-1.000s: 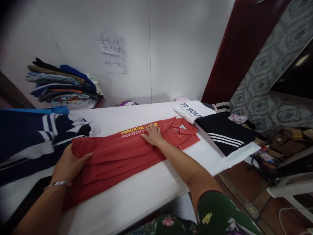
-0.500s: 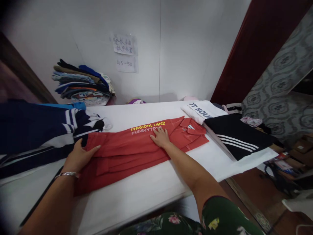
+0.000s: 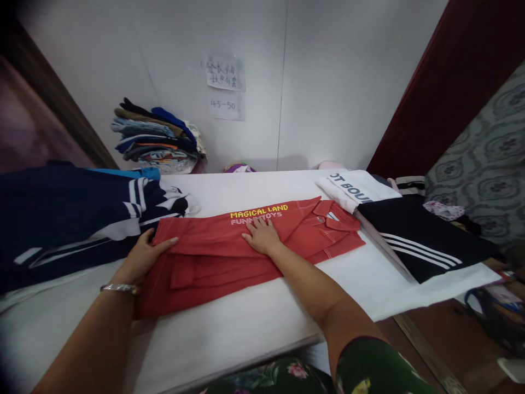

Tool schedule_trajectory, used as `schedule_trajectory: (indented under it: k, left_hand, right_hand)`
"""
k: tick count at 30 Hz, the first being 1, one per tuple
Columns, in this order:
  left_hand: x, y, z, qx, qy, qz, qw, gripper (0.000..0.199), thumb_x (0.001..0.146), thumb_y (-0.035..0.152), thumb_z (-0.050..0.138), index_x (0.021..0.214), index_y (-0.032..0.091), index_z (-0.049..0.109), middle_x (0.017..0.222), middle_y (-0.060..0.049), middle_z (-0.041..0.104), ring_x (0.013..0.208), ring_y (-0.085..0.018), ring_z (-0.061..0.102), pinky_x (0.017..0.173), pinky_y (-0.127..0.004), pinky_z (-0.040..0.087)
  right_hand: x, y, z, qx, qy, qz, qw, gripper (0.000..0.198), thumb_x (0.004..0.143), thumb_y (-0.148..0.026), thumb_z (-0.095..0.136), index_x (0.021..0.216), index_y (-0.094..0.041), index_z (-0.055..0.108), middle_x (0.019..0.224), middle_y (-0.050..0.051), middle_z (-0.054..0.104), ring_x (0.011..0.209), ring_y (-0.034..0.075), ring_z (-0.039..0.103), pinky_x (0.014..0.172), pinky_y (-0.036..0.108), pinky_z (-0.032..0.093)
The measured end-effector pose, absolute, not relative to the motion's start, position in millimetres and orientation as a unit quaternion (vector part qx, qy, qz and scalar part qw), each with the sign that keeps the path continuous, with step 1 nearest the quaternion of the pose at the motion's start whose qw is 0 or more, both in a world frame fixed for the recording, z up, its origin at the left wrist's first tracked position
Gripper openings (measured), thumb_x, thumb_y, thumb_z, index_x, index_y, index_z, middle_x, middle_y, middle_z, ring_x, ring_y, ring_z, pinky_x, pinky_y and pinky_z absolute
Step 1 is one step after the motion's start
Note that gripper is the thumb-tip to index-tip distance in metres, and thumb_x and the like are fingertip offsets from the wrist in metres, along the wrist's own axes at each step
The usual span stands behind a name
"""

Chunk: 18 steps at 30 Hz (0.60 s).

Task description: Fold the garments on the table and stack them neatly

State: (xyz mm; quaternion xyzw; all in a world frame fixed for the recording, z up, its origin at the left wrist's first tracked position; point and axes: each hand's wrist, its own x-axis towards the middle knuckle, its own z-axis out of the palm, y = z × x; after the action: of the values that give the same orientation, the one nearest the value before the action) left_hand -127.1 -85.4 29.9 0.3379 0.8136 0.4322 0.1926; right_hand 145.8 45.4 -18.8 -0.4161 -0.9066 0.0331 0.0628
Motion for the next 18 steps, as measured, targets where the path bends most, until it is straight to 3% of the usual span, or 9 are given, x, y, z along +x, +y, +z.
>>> schedule_trajectory:
  k: [4,9,11,14,18]
  left_hand:
    - [-114,-89,46,0.313,0.789,0.465,0.252,0.097,0.065,0.040,0.075,0.145,0.011,0.028,0.131,-0.019,0.055,0.110,-0.029,0.060,0.092,-0.040,0.050]
    - [-113,-94,61,0.340,0.843,0.376,0.181,0.093,0.070,0.045,0.070,0.146,0.014,0.027,0.132,-0.019,0.054,0.117,-0.031,0.055,0.101,-0.047,0.041]
    - [-120,-95,62,0.354,0.855,0.349,0.149,0.093,0.070,0.050,0.067,0.146,0.016,0.027,0.130,-0.019,0.056,0.116,-0.033,0.056,0.100,-0.051,0.041]
    - [-133,-95,57,0.368,0.868,0.311,0.119,0.094,0.069,0.054,0.065,0.145,0.013,0.028,0.127,-0.019,0.058,0.113,-0.035,0.058,0.097,-0.053,0.043]
    - [-145,-89,43,0.413,0.872,0.245,0.093,0.092,0.071,0.056,0.058,0.141,0.002,0.033,0.126,-0.025,0.057,0.109,-0.037,0.060,0.091,-0.051,0.047]
  right_hand:
    - [148,43,-18,-0.416,-0.905,0.020,0.087,0.057,0.096,-0.053,0.028,0.138,-0.020,0.045,0.147,0.013,0.039,0.135,0.029,0.032,0.109,0.048,0.021]
    - [160,39,-8,-0.368,-0.912,0.071,0.166,0.040,0.098,-0.039,0.032,0.125,-0.023,0.057,0.133,0.006,0.056,0.125,0.018,0.045,0.111,0.040,0.017]
    - [164,37,-7,-0.361,-0.908,0.078,0.198,0.038,0.098,-0.037,0.033,0.127,-0.024,0.055,0.134,0.005,0.055,0.128,0.018,0.042,0.113,0.042,0.011]
    - [167,36,-7,-0.383,-0.906,0.079,0.160,0.046,0.096,-0.045,0.036,0.133,-0.023,0.050,0.143,0.008,0.046,0.135,0.023,0.032,0.112,0.048,0.012]
    - [163,36,-9,-0.404,-0.907,0.073,0.098,0.049,0.095,-0.049,0.034,0.133,-0.023,0.050,0.146,0.010,0.041,0.136,0.026,0.031,0.110,0.050,0.018]
